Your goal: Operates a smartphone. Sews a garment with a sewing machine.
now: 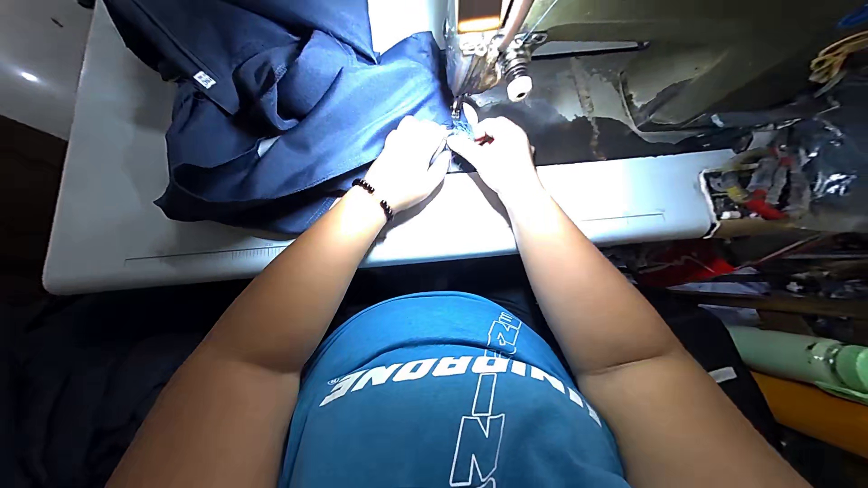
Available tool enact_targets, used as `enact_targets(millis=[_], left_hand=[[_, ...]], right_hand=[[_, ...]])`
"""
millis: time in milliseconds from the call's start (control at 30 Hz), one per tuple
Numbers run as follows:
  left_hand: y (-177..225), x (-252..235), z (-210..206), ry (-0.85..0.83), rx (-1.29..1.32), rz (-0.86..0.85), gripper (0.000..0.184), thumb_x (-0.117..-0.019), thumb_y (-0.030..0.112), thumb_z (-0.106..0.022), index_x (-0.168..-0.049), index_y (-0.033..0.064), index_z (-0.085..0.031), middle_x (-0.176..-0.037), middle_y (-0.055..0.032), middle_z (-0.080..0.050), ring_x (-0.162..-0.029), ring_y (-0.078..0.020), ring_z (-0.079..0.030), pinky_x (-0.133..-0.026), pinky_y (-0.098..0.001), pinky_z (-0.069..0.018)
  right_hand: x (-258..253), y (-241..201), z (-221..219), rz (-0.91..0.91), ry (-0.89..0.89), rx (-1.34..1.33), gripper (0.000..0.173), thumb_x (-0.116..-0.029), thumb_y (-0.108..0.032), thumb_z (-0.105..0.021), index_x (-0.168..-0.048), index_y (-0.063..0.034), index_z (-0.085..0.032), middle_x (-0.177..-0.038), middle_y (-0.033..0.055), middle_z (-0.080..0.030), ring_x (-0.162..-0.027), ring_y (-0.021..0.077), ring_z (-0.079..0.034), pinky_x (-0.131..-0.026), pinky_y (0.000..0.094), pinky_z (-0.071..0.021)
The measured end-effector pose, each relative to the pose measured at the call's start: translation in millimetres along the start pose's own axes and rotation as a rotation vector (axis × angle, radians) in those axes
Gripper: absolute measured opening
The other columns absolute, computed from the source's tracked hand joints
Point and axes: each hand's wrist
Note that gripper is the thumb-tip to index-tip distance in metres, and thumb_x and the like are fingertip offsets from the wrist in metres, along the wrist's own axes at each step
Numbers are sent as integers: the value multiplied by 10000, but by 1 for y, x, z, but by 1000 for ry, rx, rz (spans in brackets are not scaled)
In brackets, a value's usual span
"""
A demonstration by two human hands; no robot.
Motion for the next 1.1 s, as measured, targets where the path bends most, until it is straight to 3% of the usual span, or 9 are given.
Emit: enact_targets(millis=[133, 267, 367, 500, 567, 767, 867, 967, 1100], left_hand=[[-5, 77, 55, 107, -307, 202, 482, -977, 306, -577, -1442, 176, -578, -1455, -136, -578, -1367, -368, -508, -1064, -642, -360], [-75, 166, 112, 88, -275, 659, 352, -1013, 188, -609, -1231, -86, -647, -1283, -381, -585, -1234, -614, -516, -989, -794, -356], [-97, 197, 133, 104, -240, 479, 331, -1053, 153, -525, -1164, -134, -645, -1297, -348, -586, -1244, -556, -525, -1050, -716, -359], [-115, 201, 159, 289, -20, 226, 402, -1105, 230, -423, -1327, -79, -553, -1414, -221, -570, -1396, -220, -497, -1195, -373, -367], [-104, 185, 177, 314, 24, 324, 388, -1113, 269, -410, -1250, -62, -559, -1195, -159, -625, -1120, -48, -586, -1006, -258, -469], [-187, 127, 202, 11, -307, 741, 373, -1000, 164, -654, -1291, -53, -570, -1161, -446, -583, -1098, -666, -549, -890, -851, -362], [-96, 67, 165, 123, -342, 488, 444, -945, -16, -500, -1381, -67, -564, -1415, -379, -494, -1358, -572, -429, -1097, -729, -325], [0, 16, 86, 198, -49, -65, 395, -905, 35, -439, -1193, -9, -705, -1264, -212, -675, -1237, -333, -613, -1072, -473, -466], [20, -15, 3, -38, 72, 185, 352, -1009, 91, -470, -1313, 28, -637, -1342, -193, -606, -1255, -312, -597, -1058, -462, -483]], right_hand=[[8, 5, 16, -14, -201, 80, 358, -989, -343, -659, -952, 10, -706, -1032, 179, -673, -1028, 326, -619, -909, 599, -422], [10, 6, 33, 24, -318, 101, 281, -970, -266, -702, -1013, 12, -716, -1016, 188, -686, -961, 308, -644, -853, 538, -488], [6, -1, 27, -16, -170, -238, 226, -921, -193, -761, -995, 7, -686, -932, 101, -651, -787, 139, -592, -740, 331, -503], [9, -14, 12, -285, -101, -868, 227, -1060, -163, -561, -1239, -46, -485, -974, 87, -629, -631, 125, -675, -557, 250, -593], [21, -16, 13, -368, -96, -1016, 265, -1092, -194, -490, -1327, -77, -452, -1044, 119, -619, -638, 177, -680, -541, 304, -606], [131, -4, 4, -255, -333, -971, 258, -1052, -127, -525, -1308, -111, -501, -831, 34, -599, -479, 75, -508, -476, 232, -501], [142, 5, 4, -121, -339, -899, 140, -1041, -66, -538, -1135, -26, -632, -939, 38, -659, -604, 72, -632, -589, 238, -592], [136, 16, 1, -117, -278, -912, 172, -1065, -84, -505, -1074, -12, -661, -901, 32, -699, -616, 86, -675, -585, 248, -613], [127, 18, 7, -233, -229, -951, 321, -1097, -165, -435, -877, -43, -635, -667, -9, -626, -448, 47, -547, -437, 204, -514]])
Point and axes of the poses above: each hand's wrist, its own x-axis away from the middle knuckle, its own z-axis out of the back of the hand, y = z × x
